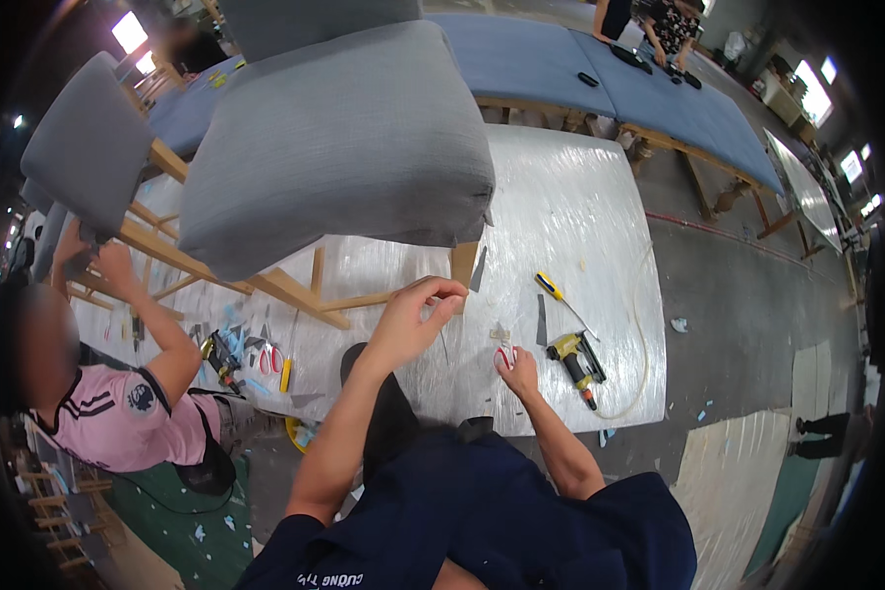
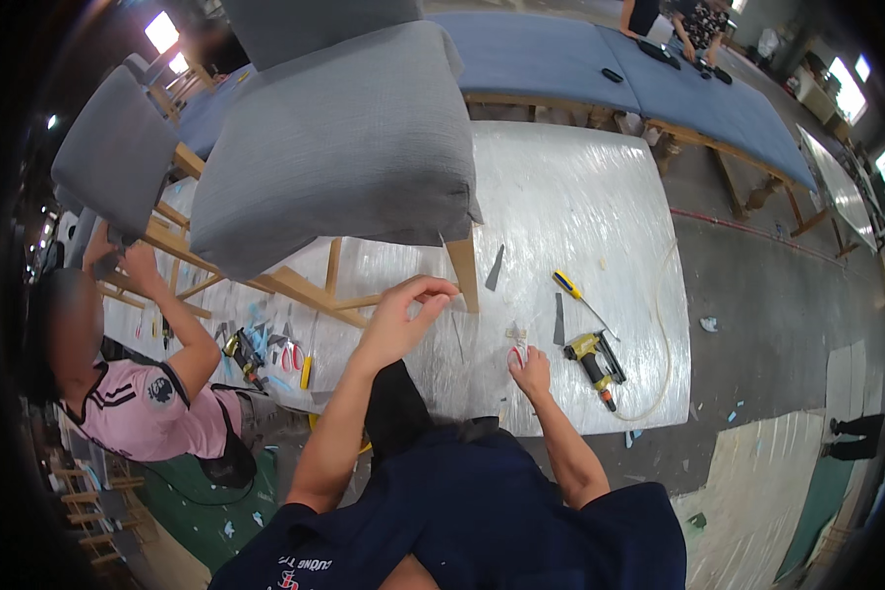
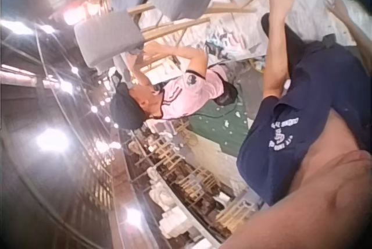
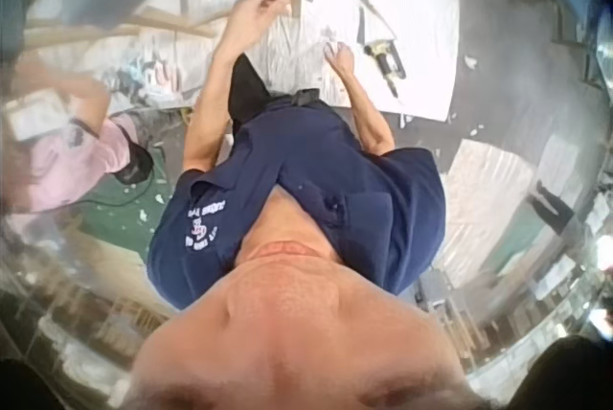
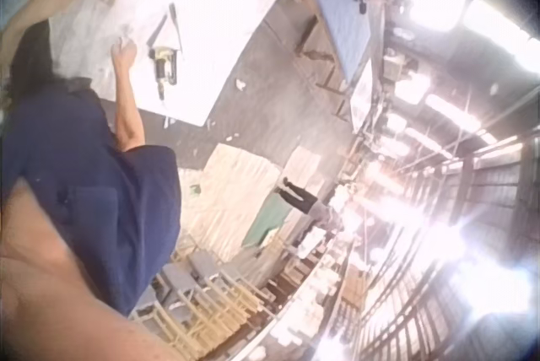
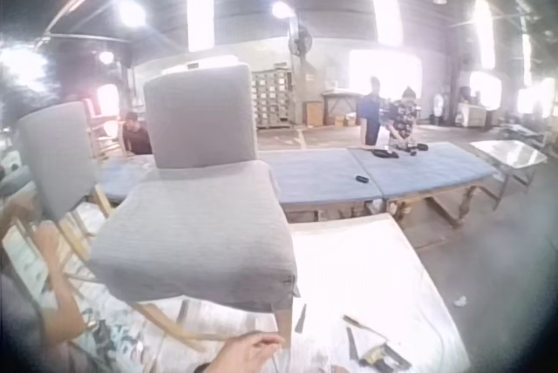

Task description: The person upholsters a chair by pulling and smoothing gray fabric over the seat, trimming excess with scissors, and securing it with a staple gun. They repeatedly adjust the fabric and use a flat tool to tuck edges, while another worker performs similar tasks nearby.

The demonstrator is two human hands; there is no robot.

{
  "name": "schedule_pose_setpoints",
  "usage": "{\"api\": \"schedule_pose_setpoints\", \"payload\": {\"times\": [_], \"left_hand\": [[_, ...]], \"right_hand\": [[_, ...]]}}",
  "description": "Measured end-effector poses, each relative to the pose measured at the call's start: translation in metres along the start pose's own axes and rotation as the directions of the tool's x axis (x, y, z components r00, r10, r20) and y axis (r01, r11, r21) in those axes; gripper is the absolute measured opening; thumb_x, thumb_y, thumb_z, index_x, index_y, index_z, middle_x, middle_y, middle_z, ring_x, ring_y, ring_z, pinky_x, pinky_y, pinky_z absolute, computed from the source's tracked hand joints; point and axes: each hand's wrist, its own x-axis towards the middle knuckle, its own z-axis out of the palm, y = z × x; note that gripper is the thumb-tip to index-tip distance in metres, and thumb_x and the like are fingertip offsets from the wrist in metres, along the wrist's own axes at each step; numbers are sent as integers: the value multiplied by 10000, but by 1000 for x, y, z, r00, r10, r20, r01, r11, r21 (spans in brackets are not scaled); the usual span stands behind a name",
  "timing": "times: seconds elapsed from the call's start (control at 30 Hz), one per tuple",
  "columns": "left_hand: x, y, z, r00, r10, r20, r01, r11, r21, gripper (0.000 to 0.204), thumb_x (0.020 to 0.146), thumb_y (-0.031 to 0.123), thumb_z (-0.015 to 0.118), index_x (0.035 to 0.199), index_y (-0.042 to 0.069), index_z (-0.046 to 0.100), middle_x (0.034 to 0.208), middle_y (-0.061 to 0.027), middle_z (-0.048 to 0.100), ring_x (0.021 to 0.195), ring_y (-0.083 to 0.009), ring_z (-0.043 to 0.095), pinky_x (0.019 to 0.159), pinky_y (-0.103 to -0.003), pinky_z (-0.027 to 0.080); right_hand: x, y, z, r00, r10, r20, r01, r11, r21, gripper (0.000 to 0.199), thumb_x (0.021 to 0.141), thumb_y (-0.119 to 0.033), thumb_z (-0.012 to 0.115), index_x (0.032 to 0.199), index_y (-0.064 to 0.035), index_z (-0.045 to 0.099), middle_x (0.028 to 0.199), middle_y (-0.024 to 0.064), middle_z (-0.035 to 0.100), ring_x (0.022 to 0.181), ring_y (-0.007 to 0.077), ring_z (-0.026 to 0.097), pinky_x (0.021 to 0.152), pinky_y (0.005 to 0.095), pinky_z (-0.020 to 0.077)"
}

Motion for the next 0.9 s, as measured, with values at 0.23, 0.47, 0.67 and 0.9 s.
{"api": "schedule_pose_setpoints", "payload": {"times": [0.23,0.47,0.67,0.9], "left_hand": [[26,101,-77,724,689,-40,-470,536,701,157,906,96,710,1051,92,769,1245,-97,694,1167,-286,665,980,-413,518],[76,109,-94,813,572,113,-294,234,927,560,974,378,696,1492,202,574,1538,-86,567,1462,-336,468,1226,-518,306],[77,108,-90,855,494,160,-274,168,947,841,869,460,795,1591,211,443,1630,-84,455,1503,-337,403,1231,-535,297],[80,99,-70,845,527,95,-218,177,960,1014,684,411,931,1550,169,463,1539,-121,523,1447,-360,451,1189,-594,322]], "right_hand": [[31,-219,-141,901,-432,-33,212,374,903,589,942,7,606,1508,-79,472,1619,160,429,1467,330,464,1090,426,501],[40,-350,-191,906,-202,-372,315,-265,911,855,1036,-40,578,1709,-120,57,1671,93,276,1405,227,450,1142,441,468],[54,-356,-180,984,100,-144,171,-353,920,499,1085,-162,610,1549,-37,472,1468,52,553,1172,132,570,946,360,511],[87,-356,-155,999,-41,-31,-9,-739,673,218,1076,-260,643,1219,-98,672,1095,-44,691,989,96,605,869,318,485]]}}
